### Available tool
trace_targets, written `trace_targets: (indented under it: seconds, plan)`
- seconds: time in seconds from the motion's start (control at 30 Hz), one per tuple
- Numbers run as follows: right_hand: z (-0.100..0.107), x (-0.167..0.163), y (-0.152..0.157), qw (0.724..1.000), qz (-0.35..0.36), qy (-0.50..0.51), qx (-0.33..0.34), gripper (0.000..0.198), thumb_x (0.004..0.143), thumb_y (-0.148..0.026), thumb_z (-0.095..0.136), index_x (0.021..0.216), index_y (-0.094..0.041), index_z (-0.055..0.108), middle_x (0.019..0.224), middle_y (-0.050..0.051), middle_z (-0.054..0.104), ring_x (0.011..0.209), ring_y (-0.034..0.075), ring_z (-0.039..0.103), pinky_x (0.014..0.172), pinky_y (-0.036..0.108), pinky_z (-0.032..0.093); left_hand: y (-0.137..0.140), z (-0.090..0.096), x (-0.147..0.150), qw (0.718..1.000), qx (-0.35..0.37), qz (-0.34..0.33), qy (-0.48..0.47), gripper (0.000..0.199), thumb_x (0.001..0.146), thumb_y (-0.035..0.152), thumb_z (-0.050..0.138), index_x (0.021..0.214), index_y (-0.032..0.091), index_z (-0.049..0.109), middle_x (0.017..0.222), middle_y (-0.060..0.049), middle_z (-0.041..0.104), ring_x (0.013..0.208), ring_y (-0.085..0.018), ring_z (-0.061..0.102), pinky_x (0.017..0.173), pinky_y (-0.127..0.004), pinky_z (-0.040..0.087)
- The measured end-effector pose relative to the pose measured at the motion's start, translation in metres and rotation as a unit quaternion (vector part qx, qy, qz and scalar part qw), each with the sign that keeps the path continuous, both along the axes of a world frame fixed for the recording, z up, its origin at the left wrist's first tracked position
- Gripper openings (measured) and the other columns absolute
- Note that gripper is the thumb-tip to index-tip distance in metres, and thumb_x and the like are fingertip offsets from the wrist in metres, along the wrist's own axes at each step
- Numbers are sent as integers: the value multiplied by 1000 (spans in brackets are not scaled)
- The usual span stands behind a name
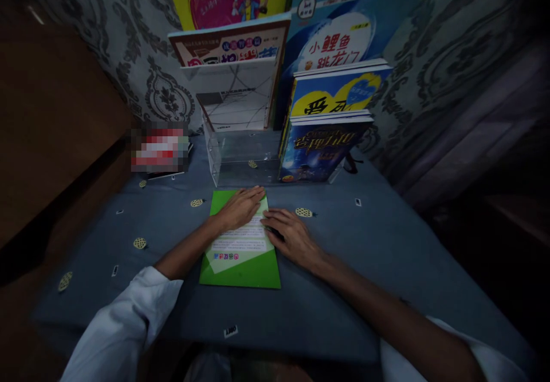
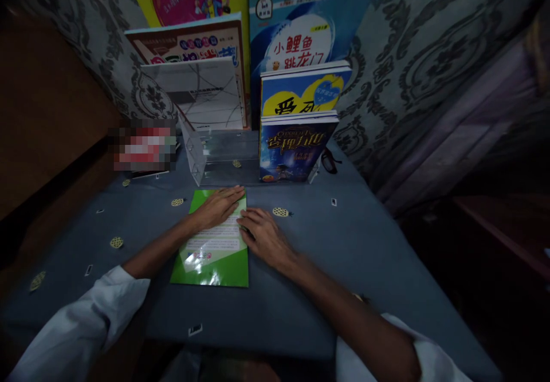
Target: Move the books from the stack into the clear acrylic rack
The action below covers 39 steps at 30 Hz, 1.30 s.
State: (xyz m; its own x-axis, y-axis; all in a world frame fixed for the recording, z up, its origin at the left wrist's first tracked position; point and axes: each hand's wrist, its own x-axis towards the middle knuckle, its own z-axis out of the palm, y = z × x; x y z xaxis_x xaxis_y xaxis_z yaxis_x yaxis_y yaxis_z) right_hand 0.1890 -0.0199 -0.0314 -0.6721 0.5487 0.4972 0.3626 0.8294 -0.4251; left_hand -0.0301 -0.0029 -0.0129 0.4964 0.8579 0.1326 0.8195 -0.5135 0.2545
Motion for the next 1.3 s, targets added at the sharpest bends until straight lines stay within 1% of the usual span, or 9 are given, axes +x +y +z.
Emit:
trace_targets:
  seconds: [0.13,0.3,0.43,0.6,0.7,0.83,1.0,1.17,1.3]
  plan:
    - [-2,0,1,1000,0,2,-2,26,92,-19,59,113,-24,73,120,11,73,119,29,64,99,53,54,-1,-1,0,1000,10,-12,5,46,104,26,34,147,15,48,156,-14,46,149,-24,38,119,-46,34]
    - [-4,1,3,1000,3,9,-8,24,91,-18,60,109,-23,75,118,12,74,117,30,65,99,53,54,-7,3,3,999,16,-36,14,44,105,25,37,144,11,51,153,-15,49,147,-24,42,118,-44,36]
    - [-5,1,5,1000,4,17,-19,25,88,-17,62,108,-24,75,120,11,74,116,30,66,99,53,52,-14,4,5,999,17,-51,4,41,105,26,39,141,15,53,150,-14,54,145,-22,44,118,-41,37]
    - [6,4,4,996,-28,61,-56,25,93,-19,56,105,-25,77,109,8,78,103,27,71,93,49,55,-28,7,7,998,10,-60,-7,41,105,26,39,143,17,52,151,-13,53,146,-21,43,119,-42,36]
    - [15,6,2,991,-75,82,-74,26,95,-23,54,105,-26,77,100,6,79,91,25,73,87,45,56,-41,14,12,998,-2,-67,-7,40,105,26,38,142,18,53,152,-13,52,146,-22,43,119,-44,35]
    - [17,6,1,989,-87,88,-81,25,95,-25,53,103,-23,77,93,7,78,87,25,72,83,43,57,-63,24,21,996,-21,-81,6,40,106,24,38,142,16,53,151,-15,52,144,-25,45,119,-47,35]
    - [15,5,0,991,-64,83,-78,24,95,-23,53,104,-24,75,98,7,78,92,25,72,86,43,56,-93,28,27,995,-23,-92,38,41,106,25,39,145,21,50,154,-10,50,144,-23,45,121,-46,33]
    - [12,4,0,995,-13,77,-58,26,93,-20,53,108,-23,74,105,8,77,100,26,70,90,45,55,-126,25,30,994,-29,-97,42,44,107,32,39,147,16,47,156,-12,46,147,-22,41,124,-45,28]
    - [6,4,0,999,15,38,-24,25,93,-21,56,111,-21,73,110,11,76,106,29,69,93,49,52,-152,26,30,992,-48,-110,36,49,107,36,39,151,15,42,158,-11,43,150,-22,36,127,-45,22]
